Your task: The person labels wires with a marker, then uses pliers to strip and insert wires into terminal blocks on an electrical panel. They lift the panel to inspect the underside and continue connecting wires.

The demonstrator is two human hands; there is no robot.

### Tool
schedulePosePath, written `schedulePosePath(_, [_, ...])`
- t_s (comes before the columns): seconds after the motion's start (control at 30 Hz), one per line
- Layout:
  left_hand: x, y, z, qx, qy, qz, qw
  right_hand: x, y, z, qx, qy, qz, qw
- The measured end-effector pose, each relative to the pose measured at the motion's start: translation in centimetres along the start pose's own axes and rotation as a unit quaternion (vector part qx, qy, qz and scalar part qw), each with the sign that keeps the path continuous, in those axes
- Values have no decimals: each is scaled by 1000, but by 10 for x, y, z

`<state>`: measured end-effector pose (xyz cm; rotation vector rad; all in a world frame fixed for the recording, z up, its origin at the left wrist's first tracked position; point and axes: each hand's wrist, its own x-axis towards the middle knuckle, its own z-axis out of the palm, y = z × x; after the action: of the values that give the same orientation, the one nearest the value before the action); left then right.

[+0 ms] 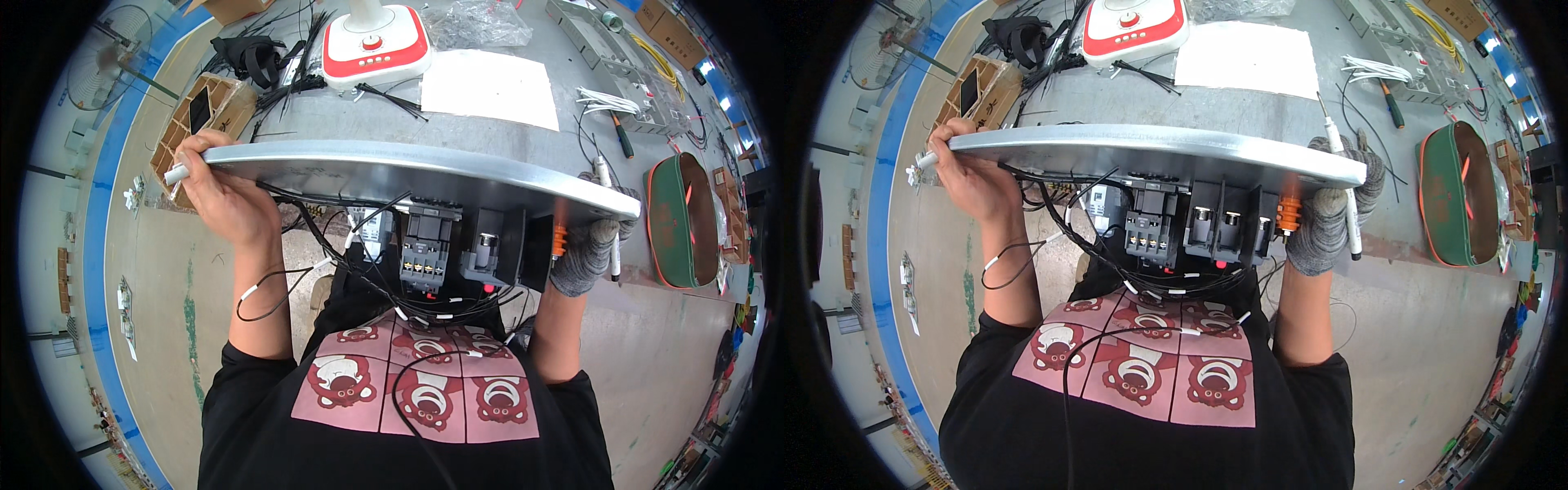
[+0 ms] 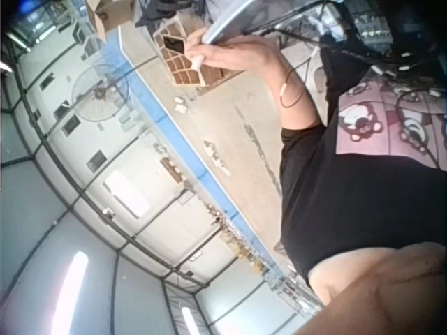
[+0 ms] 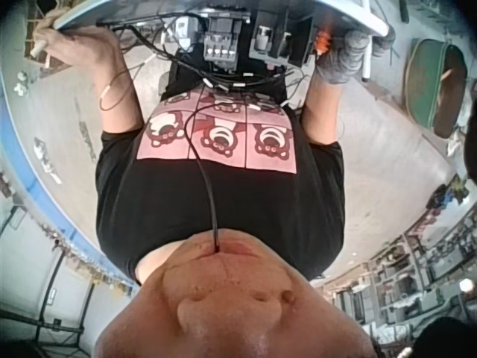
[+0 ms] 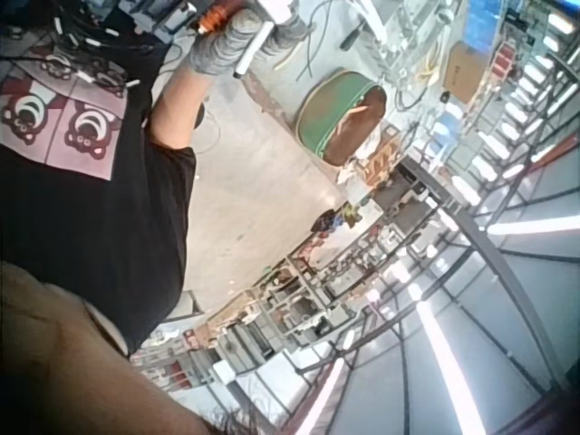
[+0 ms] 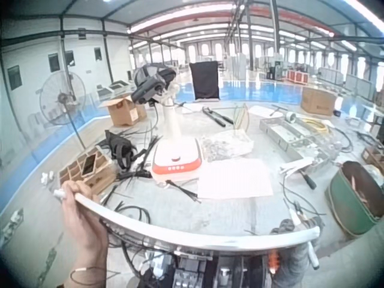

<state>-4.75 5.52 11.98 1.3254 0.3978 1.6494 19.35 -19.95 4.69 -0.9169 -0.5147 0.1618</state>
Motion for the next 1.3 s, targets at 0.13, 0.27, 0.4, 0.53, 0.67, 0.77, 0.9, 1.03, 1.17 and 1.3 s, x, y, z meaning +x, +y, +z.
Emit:
schedulePosePath(0.13, [1,-3,-4,3,-8,6,1000,0,1,3,-6,10,-9,1000])
schedulePosePath(0.27, [1,-4,-1,9,7,7,1000,0,-2,10,-3,17,-25,1000])
schedulePosePath(0.4, [0,-4,4,34,18,11,999,2,2,4,33,-2,-15,999])
schedulePosePath(0.53, [1,-3,4,64,-8,38,997,2,-1,12,38,-14,-27,999])
schedulePosePath(0.67, [2,-4,1,53,-17,28,998,2,2,6,19,-49,-49,997])
schedulePosePath(0.77, [-1,-3,7,47,-10,29,998,-2,4,1,14,-47,-18,999])
schedulePosePath(0.9, [-1,-5,3,16,-20,9,1000,-4,15,-6,21,-36,3,999])
schedulePosePath(1.03, [-3,-3,4,2,-23,13,1000,-4,16,-8,-12,-32,10,999])
schedulePosePath(1.17, [-5,1,15,16,-1,21,1000,-3,7,4,10,-29,-41,999])
schedulePosePath(1.3, [-4,-2,7,12,-13,18,1000,-2,7,-2,9,-42,-25,999])
